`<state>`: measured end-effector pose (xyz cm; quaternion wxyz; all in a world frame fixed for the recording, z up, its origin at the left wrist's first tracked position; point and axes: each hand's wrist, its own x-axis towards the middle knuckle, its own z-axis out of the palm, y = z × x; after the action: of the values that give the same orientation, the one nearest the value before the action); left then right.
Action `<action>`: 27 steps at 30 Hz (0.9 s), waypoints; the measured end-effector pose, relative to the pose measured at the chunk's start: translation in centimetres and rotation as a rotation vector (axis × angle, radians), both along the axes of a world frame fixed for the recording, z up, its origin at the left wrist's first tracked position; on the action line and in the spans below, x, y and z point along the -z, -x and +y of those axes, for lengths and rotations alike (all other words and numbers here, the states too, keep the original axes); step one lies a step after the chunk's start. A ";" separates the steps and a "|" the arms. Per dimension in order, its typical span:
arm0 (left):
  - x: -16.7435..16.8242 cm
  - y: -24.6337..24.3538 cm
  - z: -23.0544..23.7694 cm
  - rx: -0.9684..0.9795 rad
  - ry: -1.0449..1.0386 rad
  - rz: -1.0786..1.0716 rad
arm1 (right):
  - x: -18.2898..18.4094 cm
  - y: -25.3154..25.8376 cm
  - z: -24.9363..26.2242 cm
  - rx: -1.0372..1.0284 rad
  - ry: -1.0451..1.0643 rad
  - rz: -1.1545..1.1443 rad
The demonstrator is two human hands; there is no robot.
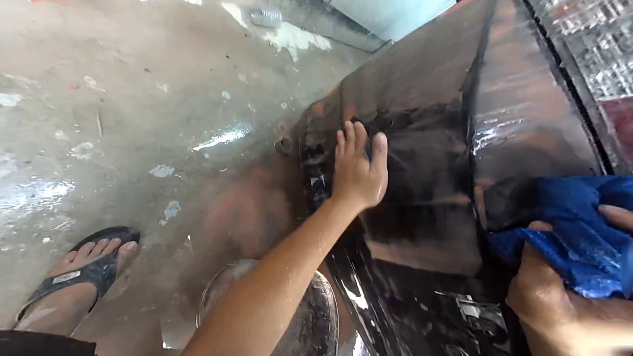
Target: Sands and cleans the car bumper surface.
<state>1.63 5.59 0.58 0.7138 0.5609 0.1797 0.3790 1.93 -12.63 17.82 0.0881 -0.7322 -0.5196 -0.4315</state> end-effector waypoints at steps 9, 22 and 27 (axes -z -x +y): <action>0.2 1.5 -4.4 -0.100 -0.190 0.033 | -0.5 0.3 0.6 -0.004 0.038 -0.024; -3.8 1.5 -3.1 -0.167 -0.431 -0.050 | -0.5 0.4 0.8 0.038 0.017 -0.106; -3.6 6.2 -11.2 -0.139 -0.503 -0.121 | -0.5 0.7 1.1 0.047 -0.007 -0.108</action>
<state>-4.58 -5.65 4.19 0.5335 0.6834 0.0751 0.4927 1.26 -11.50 18.31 0.0524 -0.7194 -0.5047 -0.4743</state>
